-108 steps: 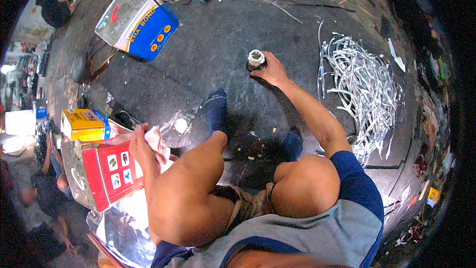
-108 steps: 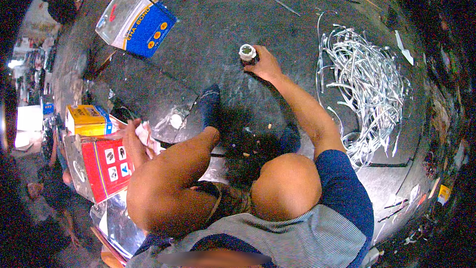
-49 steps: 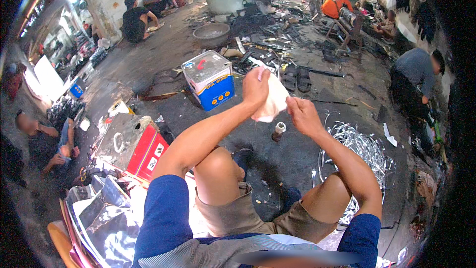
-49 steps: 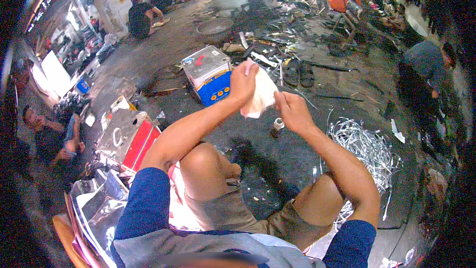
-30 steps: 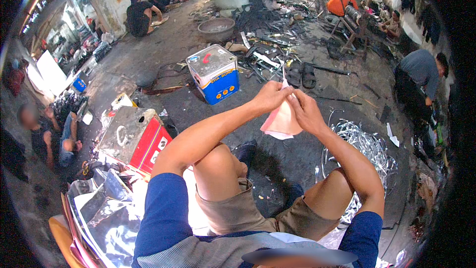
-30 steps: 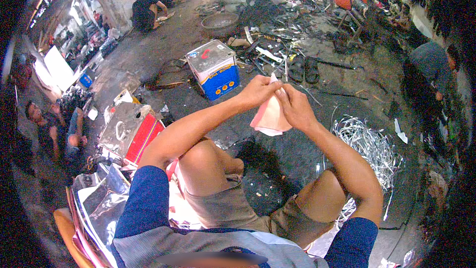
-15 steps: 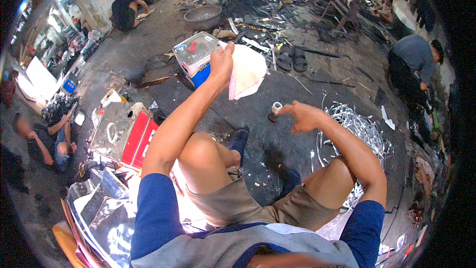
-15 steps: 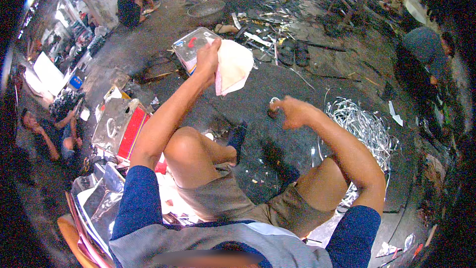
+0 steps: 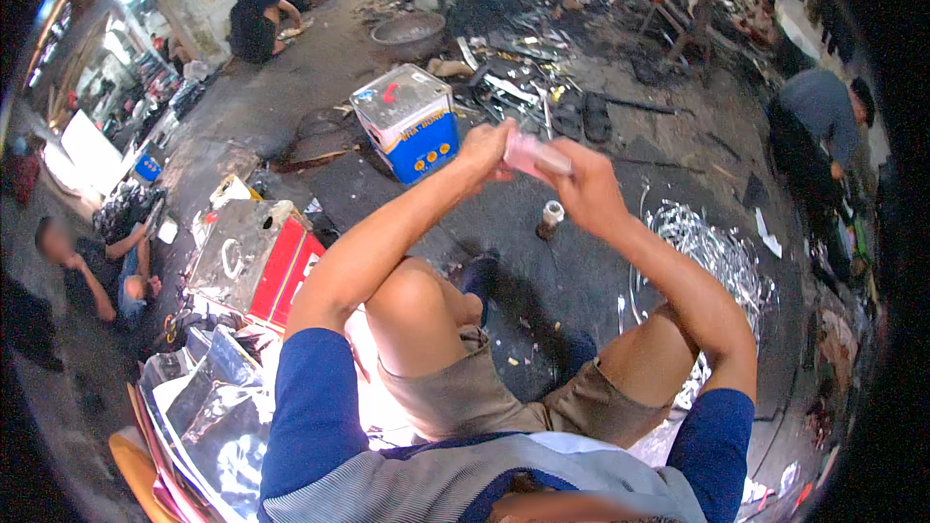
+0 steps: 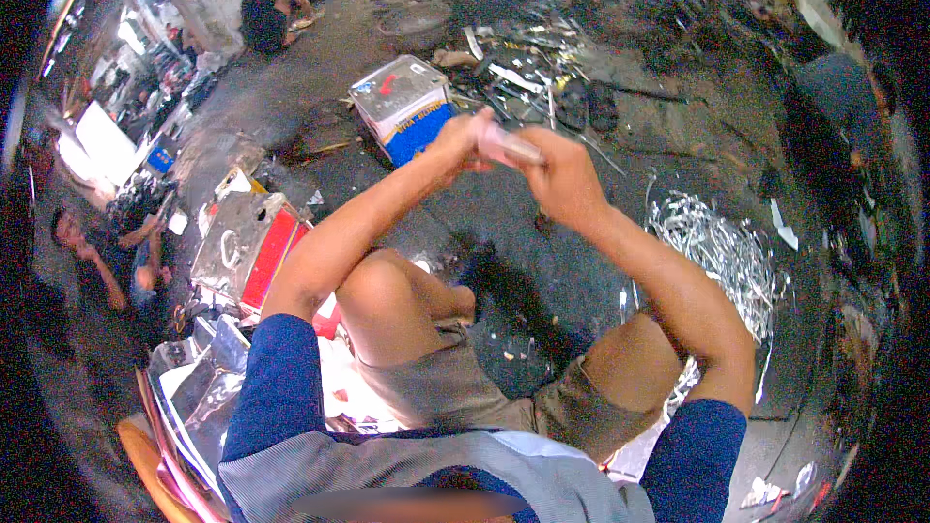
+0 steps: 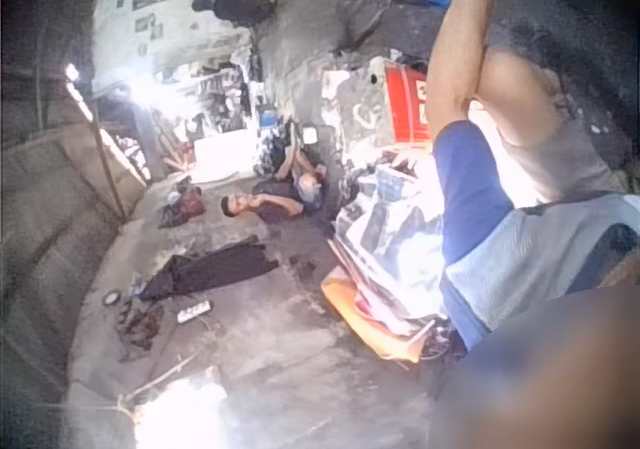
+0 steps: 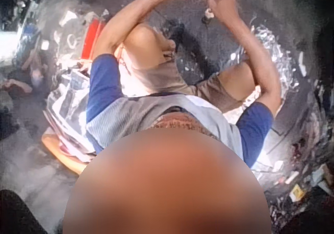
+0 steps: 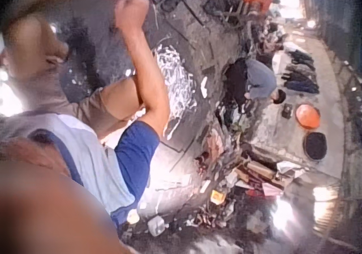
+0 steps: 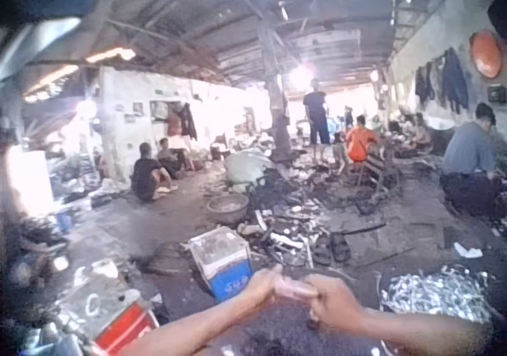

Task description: The person sits on the floor and wraps a small jar with a pink cloth, securing it with a rubber band. They then use scissors to trim the excess cloth around the jar.

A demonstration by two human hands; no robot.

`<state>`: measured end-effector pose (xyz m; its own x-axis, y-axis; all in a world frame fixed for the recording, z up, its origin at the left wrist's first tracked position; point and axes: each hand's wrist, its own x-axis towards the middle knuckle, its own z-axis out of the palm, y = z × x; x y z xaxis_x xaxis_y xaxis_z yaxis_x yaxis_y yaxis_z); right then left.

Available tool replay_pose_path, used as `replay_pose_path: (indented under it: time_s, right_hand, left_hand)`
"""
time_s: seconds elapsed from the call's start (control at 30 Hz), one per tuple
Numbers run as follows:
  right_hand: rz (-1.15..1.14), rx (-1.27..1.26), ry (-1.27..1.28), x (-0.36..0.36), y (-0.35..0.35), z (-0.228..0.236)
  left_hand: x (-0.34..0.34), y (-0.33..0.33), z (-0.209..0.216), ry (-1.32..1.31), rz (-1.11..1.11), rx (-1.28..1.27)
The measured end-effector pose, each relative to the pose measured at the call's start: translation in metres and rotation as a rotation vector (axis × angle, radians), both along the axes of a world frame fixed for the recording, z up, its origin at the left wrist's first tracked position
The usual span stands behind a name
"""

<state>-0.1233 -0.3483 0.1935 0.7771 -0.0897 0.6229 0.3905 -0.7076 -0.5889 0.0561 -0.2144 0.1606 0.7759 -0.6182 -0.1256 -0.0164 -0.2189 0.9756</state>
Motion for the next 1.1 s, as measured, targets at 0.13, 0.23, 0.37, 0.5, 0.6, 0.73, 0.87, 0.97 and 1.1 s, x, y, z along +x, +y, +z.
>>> replay_pose_path:
  time_s: [0.13,0.23,0.37,0.5,0.6,0.73,0.87,0.97,1.1]
  right_hand:
    - [0.106,0.631,0.324,0.012,-0.027,-0.025]
    - [0.139,0.755,0.431,0.009,-0.032,-0.020]
    - [0.110,0.839,0.422,0.014,-0.033,-0.021]
    - [0.059,1.017,0.416,0.010,-0.029,-0.010]
    - [0.127,1.095,0.477,0.006,-0.044,-0.011]
    - [0.133,1.034,0.448,0.008,-0.041,-0.013]
    - [0.126,1.021,0.359,0.013,-0.034,-0.018]
    - [0.083,0.848,0.319,0.016,-0.031,-0.021]
    - [0.123,0.701,0.358,0.015,-0.023,-0.013]
  left_hand:
    - [-0.010,0.006,0.011,0.154,-0.113,-0.085]
    - [-0.021,0.008,0.022,0.248,-0.288,-0.209]
    - [-0.021,0.006,0.017,0.073,-0.288,-0.254]
    - [-0.017,0.013,0.019,0.026,-0.206,-0.216]
    - [-0.017,0.012,0.019,-0.020,-0.223,-0.229]
    - [-0.009,0.018,0.015,-0.014,-0.250,-0.206]
    - [-0.021,0.012,0.019,0.102,-0.340,-0.284]
    - [-0.040,0.006,0.021,0.077,-0.373,-0.165]
    - [-0.035,0.005,0.018,0.183,-0.341,-0.167]
